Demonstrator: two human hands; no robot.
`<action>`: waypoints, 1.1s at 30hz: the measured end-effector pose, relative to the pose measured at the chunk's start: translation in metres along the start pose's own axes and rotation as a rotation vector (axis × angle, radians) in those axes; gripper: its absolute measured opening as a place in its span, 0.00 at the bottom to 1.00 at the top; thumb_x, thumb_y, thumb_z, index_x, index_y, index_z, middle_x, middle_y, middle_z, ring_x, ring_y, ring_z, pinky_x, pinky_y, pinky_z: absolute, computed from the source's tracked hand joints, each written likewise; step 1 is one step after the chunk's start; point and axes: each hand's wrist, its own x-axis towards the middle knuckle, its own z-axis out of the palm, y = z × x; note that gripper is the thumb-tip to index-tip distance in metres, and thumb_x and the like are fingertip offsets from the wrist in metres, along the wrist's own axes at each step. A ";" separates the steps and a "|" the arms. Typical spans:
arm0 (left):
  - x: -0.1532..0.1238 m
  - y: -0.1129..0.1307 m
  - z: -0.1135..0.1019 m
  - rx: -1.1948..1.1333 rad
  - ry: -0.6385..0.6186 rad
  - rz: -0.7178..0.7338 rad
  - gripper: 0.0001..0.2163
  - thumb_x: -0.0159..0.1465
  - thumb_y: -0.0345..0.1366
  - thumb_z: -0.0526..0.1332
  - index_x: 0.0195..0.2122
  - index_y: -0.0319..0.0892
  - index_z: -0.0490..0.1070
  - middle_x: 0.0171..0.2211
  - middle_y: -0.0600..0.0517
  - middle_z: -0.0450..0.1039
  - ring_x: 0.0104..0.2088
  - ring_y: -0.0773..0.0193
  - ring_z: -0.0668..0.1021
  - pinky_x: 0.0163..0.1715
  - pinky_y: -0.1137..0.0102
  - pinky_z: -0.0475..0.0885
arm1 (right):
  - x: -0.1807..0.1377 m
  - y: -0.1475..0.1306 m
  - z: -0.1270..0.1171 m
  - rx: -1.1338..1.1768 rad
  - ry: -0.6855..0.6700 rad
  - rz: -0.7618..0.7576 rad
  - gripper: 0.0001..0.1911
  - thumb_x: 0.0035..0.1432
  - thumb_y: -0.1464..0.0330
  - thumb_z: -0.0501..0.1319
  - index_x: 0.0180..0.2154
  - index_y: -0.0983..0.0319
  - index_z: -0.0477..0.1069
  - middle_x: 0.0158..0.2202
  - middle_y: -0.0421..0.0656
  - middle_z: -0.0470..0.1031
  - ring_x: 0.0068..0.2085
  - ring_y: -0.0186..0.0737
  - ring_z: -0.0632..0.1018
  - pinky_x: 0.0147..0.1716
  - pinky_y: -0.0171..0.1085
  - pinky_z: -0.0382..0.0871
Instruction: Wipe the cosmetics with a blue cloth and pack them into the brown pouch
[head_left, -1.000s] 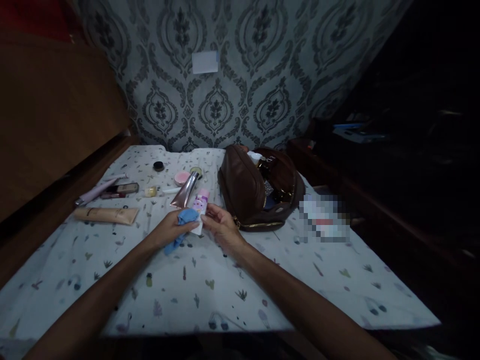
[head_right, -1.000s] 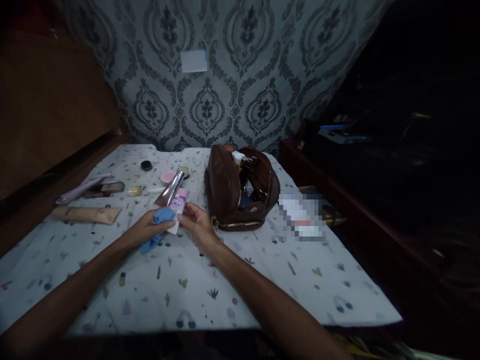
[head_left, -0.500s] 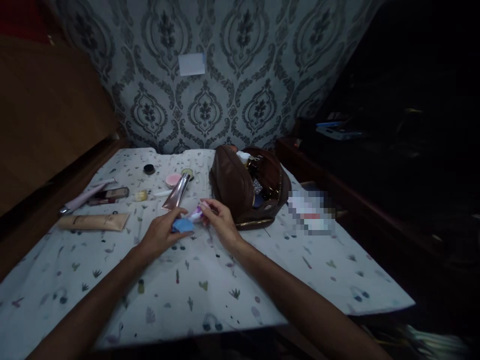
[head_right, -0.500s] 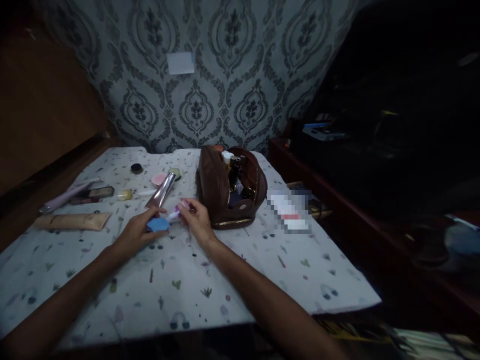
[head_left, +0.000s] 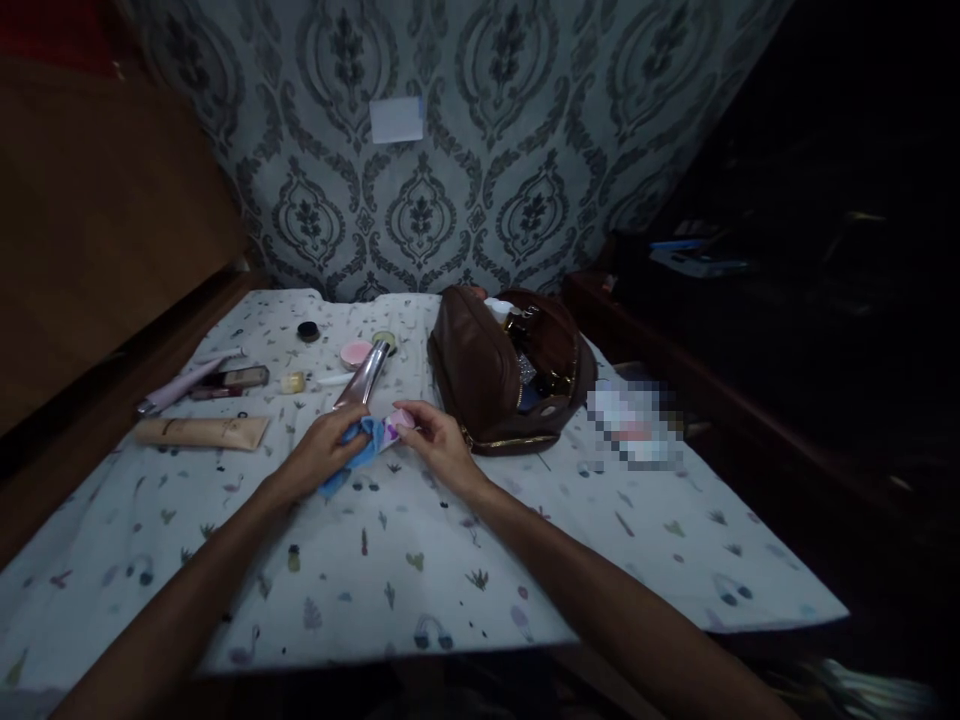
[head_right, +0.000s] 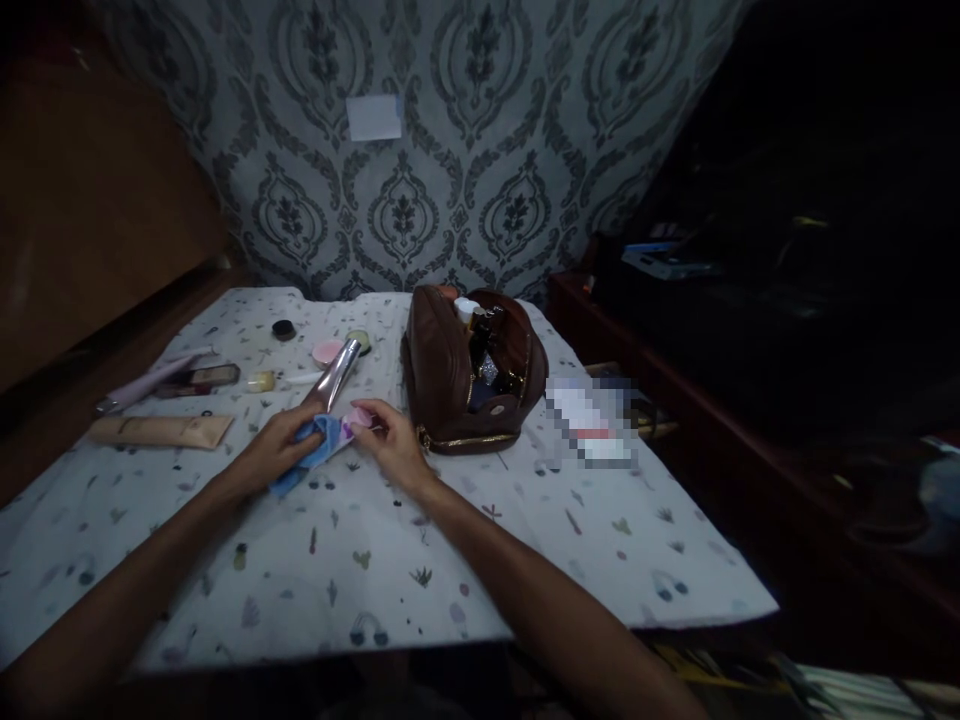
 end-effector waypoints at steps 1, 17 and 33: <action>0.000 -0.004 -0.004 0.017 -0.055 -0.008 0.07 0.63 0.37 0.54 0.29 0.42 0.64 0.28 0.55 0.65 0.32 0.63 0.70 0.33 0.71 0.63 | 0.001 0.000 -0.001 0.006 0.016 0.005 0.20 0.54 0.59 0.66 0.47 0.60 0.75 0.43 0.44 0.76 0.45 0.42 0.76 0.44 0.39 0.71; 0.001 -0.002 -0.007 0.032 -0.021 -0.013 0.17 0.67 0.48 0.49 0.34 0.42 0.70 0.37 0.49 0.73 0.40 0.58 0.74 0.44 0.66 0.69 | -0.001 -0.013 0.000 -0.034 -0.123 -0.186 0.15 0.54 0.62 0.68 0.43 0.59 0.76 0.42 0.43 0.72 0.45 0.39 0.74 0.44 0.37 0.69; -0.003 -0.002 -0.010 0.196 0.240 -0.029 0.18 0.64 0.49 0.50 0.39 0.47 0.75 0.44 0.52 0.78 0.44 0.56 0.79 0.45 0.66 0.74 | -0.001 -0.029 0.000 0.052 0.185 -0.055 0.25 0.42 0.51 0.72 0.36 0.60 0.71 0.35 0.38 0.71 0.36 0.36 0.73 0.35 0.34 0.71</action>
